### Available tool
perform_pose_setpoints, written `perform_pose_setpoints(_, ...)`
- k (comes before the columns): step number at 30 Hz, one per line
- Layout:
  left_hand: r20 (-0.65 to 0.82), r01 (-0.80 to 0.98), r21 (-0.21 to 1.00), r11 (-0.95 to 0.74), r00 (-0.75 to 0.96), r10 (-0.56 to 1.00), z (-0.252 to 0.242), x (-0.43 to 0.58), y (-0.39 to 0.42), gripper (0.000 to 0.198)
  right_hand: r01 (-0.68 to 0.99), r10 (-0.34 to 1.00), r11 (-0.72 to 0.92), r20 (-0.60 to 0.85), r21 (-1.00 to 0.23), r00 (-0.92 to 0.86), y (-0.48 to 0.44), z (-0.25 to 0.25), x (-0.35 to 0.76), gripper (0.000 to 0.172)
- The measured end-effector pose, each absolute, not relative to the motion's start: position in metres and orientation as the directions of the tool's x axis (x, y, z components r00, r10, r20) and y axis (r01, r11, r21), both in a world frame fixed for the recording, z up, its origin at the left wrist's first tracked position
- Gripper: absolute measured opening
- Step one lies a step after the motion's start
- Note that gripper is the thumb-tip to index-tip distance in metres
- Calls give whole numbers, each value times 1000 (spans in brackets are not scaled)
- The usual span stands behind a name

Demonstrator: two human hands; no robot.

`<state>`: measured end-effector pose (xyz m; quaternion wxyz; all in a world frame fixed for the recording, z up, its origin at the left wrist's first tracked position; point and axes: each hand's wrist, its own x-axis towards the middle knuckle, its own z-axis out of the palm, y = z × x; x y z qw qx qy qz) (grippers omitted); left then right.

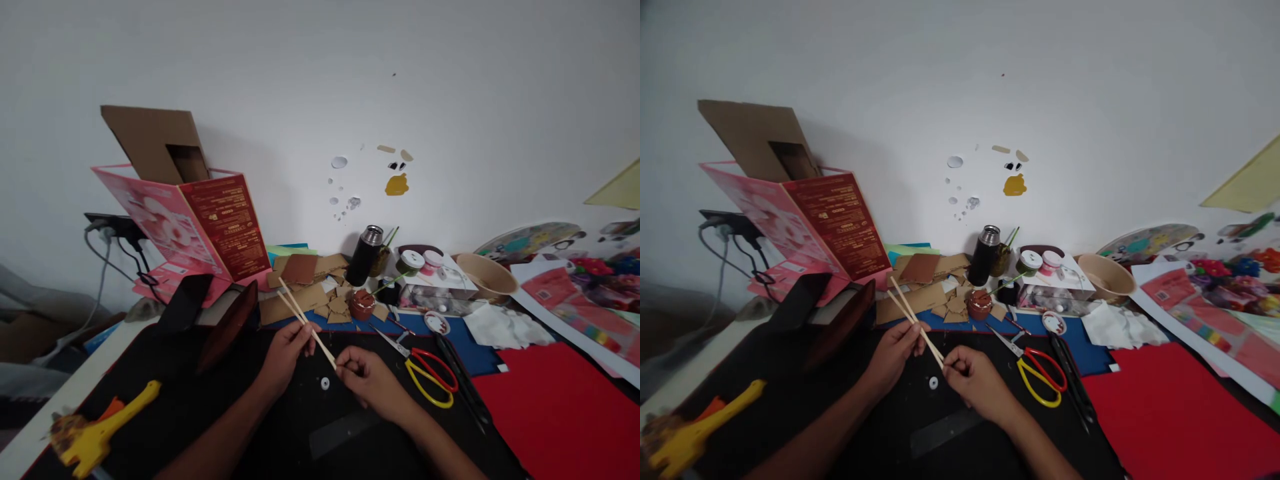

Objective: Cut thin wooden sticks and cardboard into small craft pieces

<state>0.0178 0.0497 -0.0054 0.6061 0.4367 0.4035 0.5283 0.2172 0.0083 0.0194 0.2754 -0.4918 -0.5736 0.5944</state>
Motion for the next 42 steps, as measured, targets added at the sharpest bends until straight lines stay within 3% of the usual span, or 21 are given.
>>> perform_pose_setpoints(7,-77,-331,939,93,61,995,0,18,51,50,294,949,-78,-162,-953,-270,6,20,222,45)
perform_pose_setpoints(14,-86,-329,939,102,61,994,-1,18,52,50,294,940,-18,-116,-956,-320,0,20,216,51)
perform_pose_setpoints(25,-96,-316,943,110,60,994,-9,18,52,44,375,957,22,-89,-927,-277,-4,9,206,39)
perform_pose_setpoints(42,-155,-420,895,149,20,988,4,19,52,46,253,958,-79,-143,-964,-249,-6,12,208,49)
